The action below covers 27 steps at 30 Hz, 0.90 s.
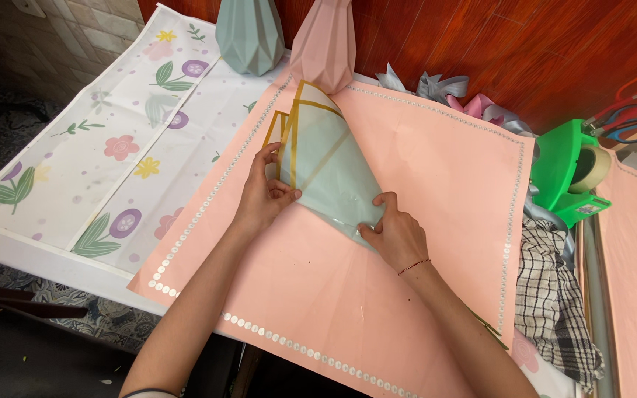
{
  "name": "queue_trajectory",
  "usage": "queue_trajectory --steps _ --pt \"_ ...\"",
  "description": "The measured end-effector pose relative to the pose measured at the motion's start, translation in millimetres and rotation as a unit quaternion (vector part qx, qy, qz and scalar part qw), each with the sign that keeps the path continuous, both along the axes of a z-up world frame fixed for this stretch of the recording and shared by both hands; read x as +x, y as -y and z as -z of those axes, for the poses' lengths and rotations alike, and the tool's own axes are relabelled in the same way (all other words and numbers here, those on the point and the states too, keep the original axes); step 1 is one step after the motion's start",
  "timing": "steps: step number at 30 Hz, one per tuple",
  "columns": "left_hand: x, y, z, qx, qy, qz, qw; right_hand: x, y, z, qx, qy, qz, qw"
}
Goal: The person wraps flowers by placing them on decorative paper, folding the paper around the stems, and securing it with tape.
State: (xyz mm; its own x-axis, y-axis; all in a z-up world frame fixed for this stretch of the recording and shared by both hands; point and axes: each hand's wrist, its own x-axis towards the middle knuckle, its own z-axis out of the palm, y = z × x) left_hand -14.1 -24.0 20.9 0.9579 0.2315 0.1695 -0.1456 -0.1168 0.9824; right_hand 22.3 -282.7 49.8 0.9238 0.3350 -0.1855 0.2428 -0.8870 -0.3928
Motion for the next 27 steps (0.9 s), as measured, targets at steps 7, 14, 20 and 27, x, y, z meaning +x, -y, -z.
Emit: queue_trajectory --steps 7,14,20,27 --pt "0 1 1 -0.008 -0.002 -0.004 1.000 -5 4 -27 -0.053 -0.010 0.006 0.999" --pt "1 2 3 -0.029 -0.002 -0.009 1.000 4 44 -21 0.052 -0.063 0.009 0.997" --pt "4 0 7 -0.035 0.004 -0.020 0.999 51 135 -1 0.312 0.000 0.055 0.948" --pt "1 3 -7 -0.015 -0.055 -0.058 0.997 145 302 -8 0.104 0.421 0.266 0.861"
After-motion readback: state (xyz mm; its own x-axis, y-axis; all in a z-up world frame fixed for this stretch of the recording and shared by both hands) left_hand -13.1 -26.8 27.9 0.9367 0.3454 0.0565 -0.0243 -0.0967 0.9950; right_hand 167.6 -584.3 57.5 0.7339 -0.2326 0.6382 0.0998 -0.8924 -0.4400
